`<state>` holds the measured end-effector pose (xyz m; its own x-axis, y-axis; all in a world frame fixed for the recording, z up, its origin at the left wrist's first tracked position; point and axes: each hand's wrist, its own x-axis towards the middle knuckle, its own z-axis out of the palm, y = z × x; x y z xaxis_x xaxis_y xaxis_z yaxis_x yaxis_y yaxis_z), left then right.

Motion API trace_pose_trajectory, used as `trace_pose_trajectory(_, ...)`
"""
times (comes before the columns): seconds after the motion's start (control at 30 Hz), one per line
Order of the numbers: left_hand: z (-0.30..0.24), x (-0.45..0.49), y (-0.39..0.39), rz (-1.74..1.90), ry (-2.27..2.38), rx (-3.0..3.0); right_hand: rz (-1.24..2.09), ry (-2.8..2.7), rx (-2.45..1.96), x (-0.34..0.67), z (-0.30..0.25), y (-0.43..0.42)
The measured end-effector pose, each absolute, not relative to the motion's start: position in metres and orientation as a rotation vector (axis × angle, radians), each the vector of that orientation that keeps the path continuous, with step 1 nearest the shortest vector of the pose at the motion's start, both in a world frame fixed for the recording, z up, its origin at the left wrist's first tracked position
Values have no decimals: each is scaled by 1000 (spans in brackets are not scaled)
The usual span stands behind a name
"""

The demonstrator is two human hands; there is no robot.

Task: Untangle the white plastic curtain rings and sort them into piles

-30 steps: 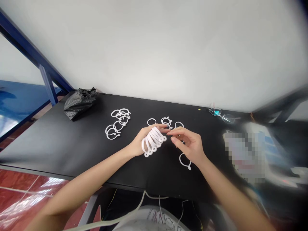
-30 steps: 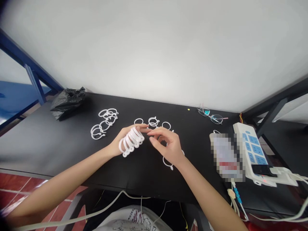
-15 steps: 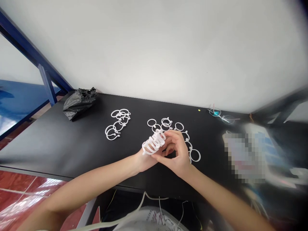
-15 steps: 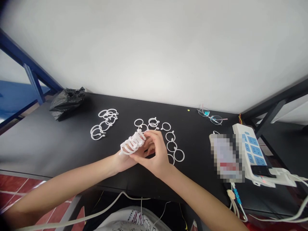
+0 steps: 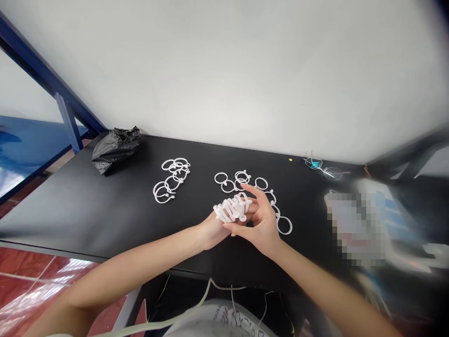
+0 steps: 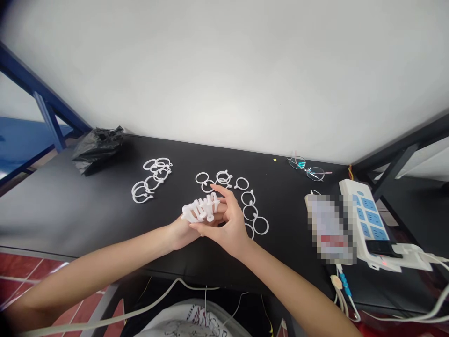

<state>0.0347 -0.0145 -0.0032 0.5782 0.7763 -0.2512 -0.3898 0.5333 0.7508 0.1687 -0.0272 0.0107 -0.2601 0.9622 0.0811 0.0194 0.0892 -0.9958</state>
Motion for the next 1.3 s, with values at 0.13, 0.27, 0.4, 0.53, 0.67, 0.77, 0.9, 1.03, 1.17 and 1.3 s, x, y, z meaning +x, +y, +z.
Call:
trace_pose_trajectory(0.13, -1, 34, -14, 726, 586, 717, 1446, -1433, -1005, 173, 17, -25)
trace_pose_trajectory(0.27, 3, 34, -14, 709, 576, 852, 1577, -1440, -1021, 179, 23, -21)
trace_pose_trajectory(0.4, 5, 31, -11, 812, 675, 1015, 1690, -1442, -1001, 185, 28, -15)
trace_pose_trajectory(0.53, 7, 23, -6, 950, 855, 1390, 1741, -1450, -1026, 189, 28, -12)
trace_pose_trajectory(0.67, 10, 11, 0, 838, 932, 1818, 1799, -1443, -1028, 190, 27, -10)
trace_pose_trajectory(0.77, 10, 6, 3, 685, 951, 1954, 1821, -1443, -1019, 191, 25, -8)
trace_pose_trajectory(0.9, 8, 4, 5, 586, 916, 1977, 1869, -1440, -1007, 191, 24, -7)
trace_pose_trajectory(1.03, 5, 5, 5, 621, 816, 1961, 1964, -1424, -999, 188, 22, -10)
trace_pose_trajectory(1.17, 1, 6, 7, 655, 750, 1740, 2020, -1341, -970, 187, 22, -9)
trace_pose_trajectory(1.3, -3, 8, 12, 677, 706, 1277, 1810, -1274, -991, 192, 24, -3)
